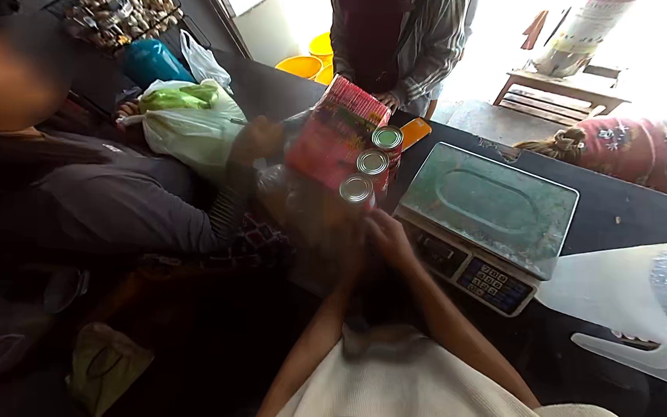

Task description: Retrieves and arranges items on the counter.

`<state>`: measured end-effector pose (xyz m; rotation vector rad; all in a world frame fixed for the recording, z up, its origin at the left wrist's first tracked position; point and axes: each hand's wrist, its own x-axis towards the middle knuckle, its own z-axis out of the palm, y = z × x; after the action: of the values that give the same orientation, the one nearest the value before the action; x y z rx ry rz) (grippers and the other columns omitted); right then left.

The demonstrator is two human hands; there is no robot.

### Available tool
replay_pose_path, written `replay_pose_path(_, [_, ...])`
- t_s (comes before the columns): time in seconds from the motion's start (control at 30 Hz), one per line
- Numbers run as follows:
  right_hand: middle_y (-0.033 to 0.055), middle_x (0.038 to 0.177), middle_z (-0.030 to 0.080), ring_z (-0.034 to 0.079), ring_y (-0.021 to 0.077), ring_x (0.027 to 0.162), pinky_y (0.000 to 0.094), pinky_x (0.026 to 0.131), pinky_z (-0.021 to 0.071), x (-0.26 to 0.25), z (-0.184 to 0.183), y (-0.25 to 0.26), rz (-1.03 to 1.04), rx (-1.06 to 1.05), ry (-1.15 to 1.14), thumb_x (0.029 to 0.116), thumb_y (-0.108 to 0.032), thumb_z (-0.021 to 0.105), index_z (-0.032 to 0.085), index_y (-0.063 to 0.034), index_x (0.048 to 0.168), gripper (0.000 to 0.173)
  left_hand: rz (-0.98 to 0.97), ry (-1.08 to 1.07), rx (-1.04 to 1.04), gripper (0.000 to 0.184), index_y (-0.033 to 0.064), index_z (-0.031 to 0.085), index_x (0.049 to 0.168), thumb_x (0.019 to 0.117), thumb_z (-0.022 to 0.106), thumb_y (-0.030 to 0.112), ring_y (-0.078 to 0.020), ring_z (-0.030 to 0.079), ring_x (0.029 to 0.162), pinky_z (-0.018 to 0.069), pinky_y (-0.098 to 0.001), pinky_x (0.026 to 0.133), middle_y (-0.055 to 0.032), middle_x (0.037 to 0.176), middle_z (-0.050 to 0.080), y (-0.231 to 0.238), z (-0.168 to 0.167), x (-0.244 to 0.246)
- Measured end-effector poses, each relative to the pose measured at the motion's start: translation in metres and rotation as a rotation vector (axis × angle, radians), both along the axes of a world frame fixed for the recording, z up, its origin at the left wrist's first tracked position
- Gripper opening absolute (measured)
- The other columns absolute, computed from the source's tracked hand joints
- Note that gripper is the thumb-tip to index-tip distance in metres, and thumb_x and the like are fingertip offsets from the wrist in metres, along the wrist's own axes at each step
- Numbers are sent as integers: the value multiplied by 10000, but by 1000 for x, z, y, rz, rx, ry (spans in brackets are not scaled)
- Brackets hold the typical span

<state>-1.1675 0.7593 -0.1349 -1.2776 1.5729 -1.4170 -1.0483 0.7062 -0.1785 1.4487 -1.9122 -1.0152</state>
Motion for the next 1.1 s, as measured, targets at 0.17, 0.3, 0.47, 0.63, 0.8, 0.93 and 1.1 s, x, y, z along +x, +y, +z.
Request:
replay_pose_path(0.17, [75,1090,728,701,132,999,356,914,588,6,-29,50,48,60,-119,1068,-259,480,673,-26,1217,337,-167,32,-144,239,-47,705,1091,992,602,144,-210,703,960,571,-390,911,-164,1018,724,3,-28,15])
replay_pose_path(0.3, [76,1083,731,707,140,1004,368,921,591,21,-54,120,49,241,-136,1075,-288,467,675,-38,1218,355,-336,-32,-286,228,50,765,1094,999,621,198,-164,714,1025,568,-358,964,-84,1075,755,11,-34,11])
replay_pose_path(0.47, [63,895,722,694,104,814,279,778,592,46,-91,160,-88,106,124,1060,-226,508,726,-38,1025,290,-337,-14,-261,327,73,703,1288,1022,604,234,-196,696,1123,548,-400,1014,-104,1199,732,8,-36,6])
replay_pose_path(0.63, [59,866,708,683,118,764,289,723,591,56,-94,154,-155,87,224,1038,-224,544,734,-59,1005,254,-284,-42,-274,311,78,694,1290,1054,539,209,-170,703,1105,559,-375,998,-95,1205,729,9,-41,6])
replay_pose_path(0.8, [52,882,711,689,130,778,304,734,597,58,-96,150,-178,101,261,1036,-238,548,736,-73,1013,251,-274,-30,-278,314,48,686,1281,1056,527,198,-178,697,1100,558,-376,990,-117,1191,722,9,-44,5])
replay_pose_path(0.93, [53,872,712,691,133,762,313,718,601,57,-94,153,-215,116,263,1028,-224,551,740,-66,1010,247,-246,4,-320,300,16,698,1246,1050,500,128,-202,700,1098,553,-374,998,-136,1169,730,12,-46,1])
replay_pose_path(1.1, [20,844,713,687,83,754,271,712,607,59,-92,150,-246,49,266,1020,-219,530,741,-62,979,266,-204,63,-284,303,46,711,1242,1048,502,151,-179,688,1117,542,-373,1025,-104,1177,731,7,-48,7])
